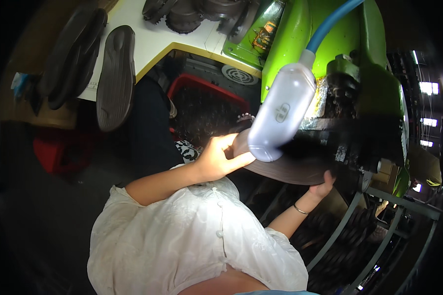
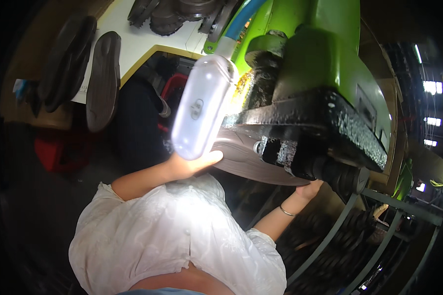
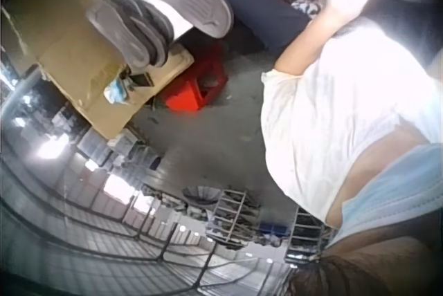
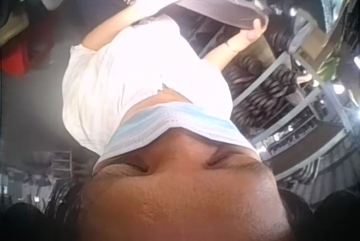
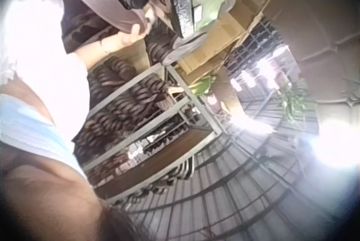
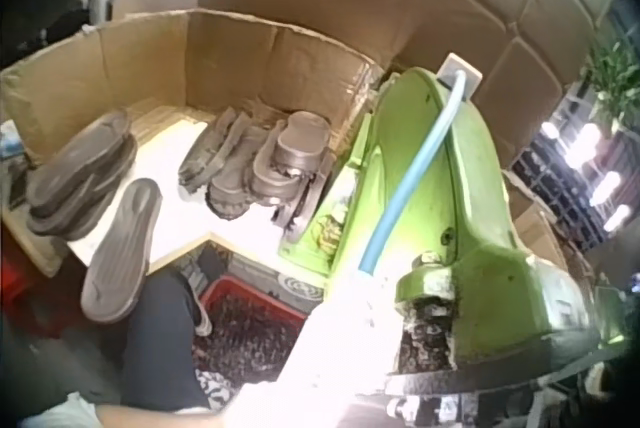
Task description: The person repeatedly picks up dark-colored shoe soles from a pile and presses them against a rotating grinding wheel on a green machine. They hold each sole with both hands, moving it back and forth against the wheel to smooth or shape the surface, then place it back on the pile before picking up the next one.
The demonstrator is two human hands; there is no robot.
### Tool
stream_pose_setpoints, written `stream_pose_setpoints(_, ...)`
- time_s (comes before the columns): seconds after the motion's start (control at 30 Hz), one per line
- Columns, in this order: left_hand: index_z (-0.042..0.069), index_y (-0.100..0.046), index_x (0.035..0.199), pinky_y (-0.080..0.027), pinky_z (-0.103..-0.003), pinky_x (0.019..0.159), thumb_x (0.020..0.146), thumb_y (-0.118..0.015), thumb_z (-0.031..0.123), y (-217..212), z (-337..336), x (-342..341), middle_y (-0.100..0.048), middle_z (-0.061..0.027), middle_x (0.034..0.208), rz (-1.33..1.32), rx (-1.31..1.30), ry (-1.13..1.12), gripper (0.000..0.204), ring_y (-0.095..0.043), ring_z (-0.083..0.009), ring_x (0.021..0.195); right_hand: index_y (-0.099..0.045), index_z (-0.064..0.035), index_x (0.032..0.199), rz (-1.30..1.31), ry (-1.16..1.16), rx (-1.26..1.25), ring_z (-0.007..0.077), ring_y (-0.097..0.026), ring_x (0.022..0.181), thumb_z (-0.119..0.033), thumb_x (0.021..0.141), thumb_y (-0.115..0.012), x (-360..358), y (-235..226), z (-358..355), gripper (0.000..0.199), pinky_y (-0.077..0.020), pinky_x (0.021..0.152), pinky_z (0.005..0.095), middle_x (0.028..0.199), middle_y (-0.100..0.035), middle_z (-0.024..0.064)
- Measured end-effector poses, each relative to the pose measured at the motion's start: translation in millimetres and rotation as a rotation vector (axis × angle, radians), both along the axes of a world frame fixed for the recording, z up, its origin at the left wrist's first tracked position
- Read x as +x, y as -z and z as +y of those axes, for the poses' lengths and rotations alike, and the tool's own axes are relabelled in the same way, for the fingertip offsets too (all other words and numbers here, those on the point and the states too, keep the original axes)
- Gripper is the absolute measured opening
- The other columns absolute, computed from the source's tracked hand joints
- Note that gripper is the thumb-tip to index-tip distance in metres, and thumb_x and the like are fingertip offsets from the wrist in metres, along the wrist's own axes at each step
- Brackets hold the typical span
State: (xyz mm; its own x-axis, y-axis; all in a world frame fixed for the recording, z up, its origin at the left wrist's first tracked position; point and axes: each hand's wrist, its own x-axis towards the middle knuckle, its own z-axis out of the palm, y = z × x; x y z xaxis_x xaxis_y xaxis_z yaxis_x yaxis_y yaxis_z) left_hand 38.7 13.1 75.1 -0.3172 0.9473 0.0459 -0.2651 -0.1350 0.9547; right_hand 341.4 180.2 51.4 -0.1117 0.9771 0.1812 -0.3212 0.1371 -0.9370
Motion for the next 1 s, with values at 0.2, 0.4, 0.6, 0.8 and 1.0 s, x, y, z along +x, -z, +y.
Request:
stream_pose_setpoints(0.2,-0.003,-0.056,0.101,-0.046,-0.024,0.072,0.079,-0.064,0.013,14.4,-16.0,-13.7,-0.062,-0.0065,0.09,-0.078,-0.038,-0.022,0.028,-0.056,-0.0086,0.08,-0.052,0.01,0.102,0.365,-0.08,-0.116,0.031,-0.057,0.092,-0.015,0.079,-0.04,-11.3,10.3,29.3,0.036,-0.0468,0.082,0.0425,0.099,-0.057,0.0215)
stream_pose_setpoints(0.4,-0.004,-0.056,0.101,-0.044,-0.025,0.076,0.081,-0.062,0.017,21.9,-35.7,-41.0,-0.062,-0.0068,0.089,-0.146,-0.056,-0.108,0.029,-0.056,-0.0102,0.081,-0.052,-0.0026,0.113,0.405,0.034,-0.076,0.0237,-0.052,0.103,-0.044,0.084,-0.048,-64.4,19.9,4.7,0.051,-0.039,0.094,0.038,0.114,-0.055,0.0084)
stream_pose_setpoints(0.6,-0.004,-0.057,0.098,-0.044,-0.025,0.074,0.078,-0.064,0.02,32.4,-39.2,-54.6,-0.062,-0.0074,0.087,-0.025,-0.049,-0.101,0.032,-0.055,-0.01,0.08,-0.053,-0.0044,0.112,0.474,-0.026,-0.119,0.0225,-0.053,0.102,-0.047,0.078,-0.056,-65.8,32.2,0.9,0.054,-0.0408,0.093,0.0372,0.114,-0.055,0.0068)
stream_pose_setpoints(0.8,-0.005,-0.057,0.098,-0.043,-0.025,0.074,0.078,-0.064,0.019,33.1,-50.0,-64.5,-0.061,-0.0073,0.086,-0.023,-0.09,-0.093,0.031,-0.055,-0.01,0.081,-0.054,0.0018,0.107,0.749,-0.484,-0.063,0.0319,-0.052,0.1,-0.031,0.087,-0.033,-110.0,7.5,-23.7,0.044,-0.036,0.092,0.0445,0.104,-0.058,0.0191)
stream_pose_setpoints(1.0,-0.005,-0.058,0.097,-0.043,-0.025,0.075,0.078,-0.062,0.015,32.0,-85.9,-84.0,-0.061,-0.007,0.089,-0.017,-0.113,-0.145,0.028,-0.055,-0.0106,0.081,-0.059,-0.0125,0.104,0.709,-0.397,-0.203,0.0242,-0.06,0.082,-0.05,0.081,-0.045,-134.5,29.2,-48.0,0.046,-0.0481,0.073,0.0368,0.1,-0.062,0.0067)
